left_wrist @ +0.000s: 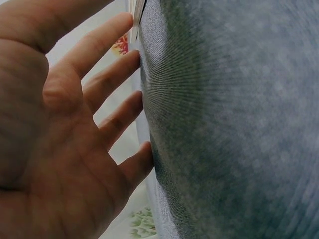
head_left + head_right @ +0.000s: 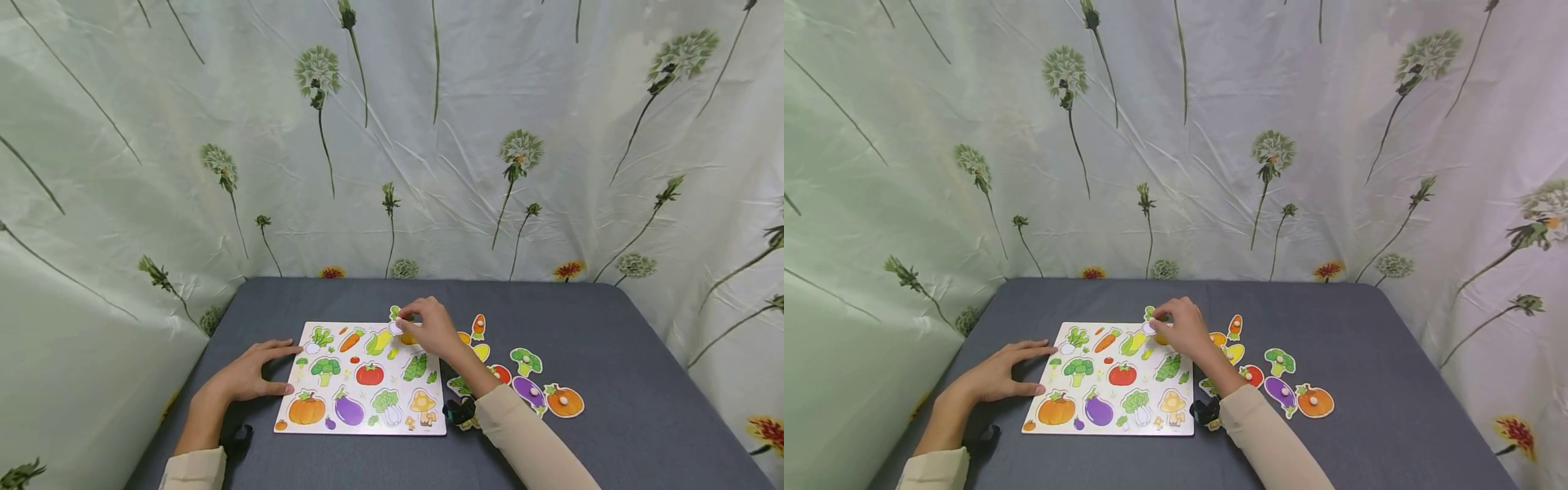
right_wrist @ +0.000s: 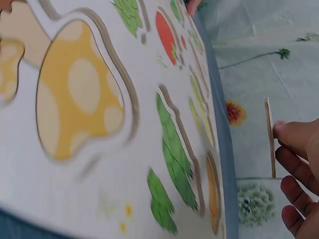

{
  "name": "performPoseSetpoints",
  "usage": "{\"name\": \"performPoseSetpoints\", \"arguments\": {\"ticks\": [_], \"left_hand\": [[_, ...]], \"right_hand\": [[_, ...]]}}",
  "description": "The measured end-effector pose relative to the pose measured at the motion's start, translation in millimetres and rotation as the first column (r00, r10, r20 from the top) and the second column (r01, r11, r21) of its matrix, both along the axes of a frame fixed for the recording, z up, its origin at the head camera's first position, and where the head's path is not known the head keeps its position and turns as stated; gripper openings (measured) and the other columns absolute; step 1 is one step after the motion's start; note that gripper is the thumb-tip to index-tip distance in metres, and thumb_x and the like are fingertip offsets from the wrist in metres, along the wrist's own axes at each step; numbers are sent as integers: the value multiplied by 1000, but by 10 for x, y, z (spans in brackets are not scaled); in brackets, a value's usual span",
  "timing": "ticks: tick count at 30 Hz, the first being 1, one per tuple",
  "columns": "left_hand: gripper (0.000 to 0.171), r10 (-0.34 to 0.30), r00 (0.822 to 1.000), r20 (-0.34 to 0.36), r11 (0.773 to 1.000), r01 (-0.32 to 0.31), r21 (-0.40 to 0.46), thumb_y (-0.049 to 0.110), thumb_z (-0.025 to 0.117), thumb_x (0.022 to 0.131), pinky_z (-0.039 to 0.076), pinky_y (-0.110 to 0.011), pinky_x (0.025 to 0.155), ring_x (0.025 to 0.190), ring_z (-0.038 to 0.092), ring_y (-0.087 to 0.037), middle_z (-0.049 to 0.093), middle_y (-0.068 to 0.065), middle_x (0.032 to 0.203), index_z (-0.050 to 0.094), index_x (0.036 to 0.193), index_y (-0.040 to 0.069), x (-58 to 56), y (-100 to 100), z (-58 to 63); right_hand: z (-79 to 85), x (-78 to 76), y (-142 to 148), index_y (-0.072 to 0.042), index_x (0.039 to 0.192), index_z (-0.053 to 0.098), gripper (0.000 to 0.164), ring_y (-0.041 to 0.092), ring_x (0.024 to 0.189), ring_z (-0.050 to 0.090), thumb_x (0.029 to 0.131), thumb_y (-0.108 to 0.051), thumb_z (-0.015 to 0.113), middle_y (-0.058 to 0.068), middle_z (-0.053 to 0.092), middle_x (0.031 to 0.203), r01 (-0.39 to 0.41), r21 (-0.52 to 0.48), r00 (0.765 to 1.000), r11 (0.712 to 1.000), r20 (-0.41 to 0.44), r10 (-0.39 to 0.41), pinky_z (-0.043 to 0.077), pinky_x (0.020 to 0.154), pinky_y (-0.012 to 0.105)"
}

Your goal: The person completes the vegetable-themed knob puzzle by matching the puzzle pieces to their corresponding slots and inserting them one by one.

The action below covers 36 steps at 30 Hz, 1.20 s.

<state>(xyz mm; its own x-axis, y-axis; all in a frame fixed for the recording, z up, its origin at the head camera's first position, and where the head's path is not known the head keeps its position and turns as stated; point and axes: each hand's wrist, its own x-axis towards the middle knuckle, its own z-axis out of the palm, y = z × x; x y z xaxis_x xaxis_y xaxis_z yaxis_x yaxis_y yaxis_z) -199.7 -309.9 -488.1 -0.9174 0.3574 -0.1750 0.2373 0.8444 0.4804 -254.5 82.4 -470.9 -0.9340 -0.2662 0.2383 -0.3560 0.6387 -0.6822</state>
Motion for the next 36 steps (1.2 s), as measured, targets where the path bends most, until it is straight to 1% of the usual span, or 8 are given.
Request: {"name": "performPoseSetpoints", "arguments": {"ticks": [7,13,19,28,33,36], "left_hand": [[84,-3,1000,-4,1000,3,2,55,86,75,34,-77,107,145,35,-49,44,-19,160,58,148,25,-5,-14,-10],[84,-5,1000,-3,1000,5,11,55,86,75,34,-77,107,144,35,-49,43,-19,159,58,148,24,11,-11,16],[83,-1,1000,-3,1000,1,13,54,86,75,34,-77,108,144,35,-49,44,-19,159,58,147,24,13,4,19],[81,-4,1000,-5,1000,5,19,55,86,76,34,-76,108,144,36,-49,45,-17,159,59,147,25,2,-1,6],[80,-12,1000,-17,1000,13,23,55,85,77,34,-76,108,144,36,-49,45,-17,159,59,147,25,9,-6,18],[81,-16,1000,-16,999,16,31,55,85,77,34,-76,108,144,36,-49,45,-17,159,59,147,24,10,-8,20]], "right_hand": [[-31,-9,-230,-17,102,81,10,21,100,60,95,-22,76,-2,73,100,-72,20,997,997,-30,73,49,86,38],[-13,-14,-451,-17,102,81,11,21,100,61,95,-24,76,-2,74,102,-129,53,991,990,-38,131,51,87,36],[5,12,-637,-17,102,81,11,20,100,63,96,-24,75,-1,75,102,-165,59,986,985,-15,166,51,88,36],[-50,12,-883,-18,100,81,9,17,97,61,95,-23,76,-3,74,102,-196,50,981,979,23,195,48,85,30],[-79,13,-1012,-20,101,81,10,13,97,60,95,-26,76,-6,73,102,-212,48,977,976,45,210,49,83,27],[-83,27,-1083,-18,101,81,10,13,97,62,95,-25,76,-4,73,101,-224,43,974,974,47,222,50,84,26]]}}
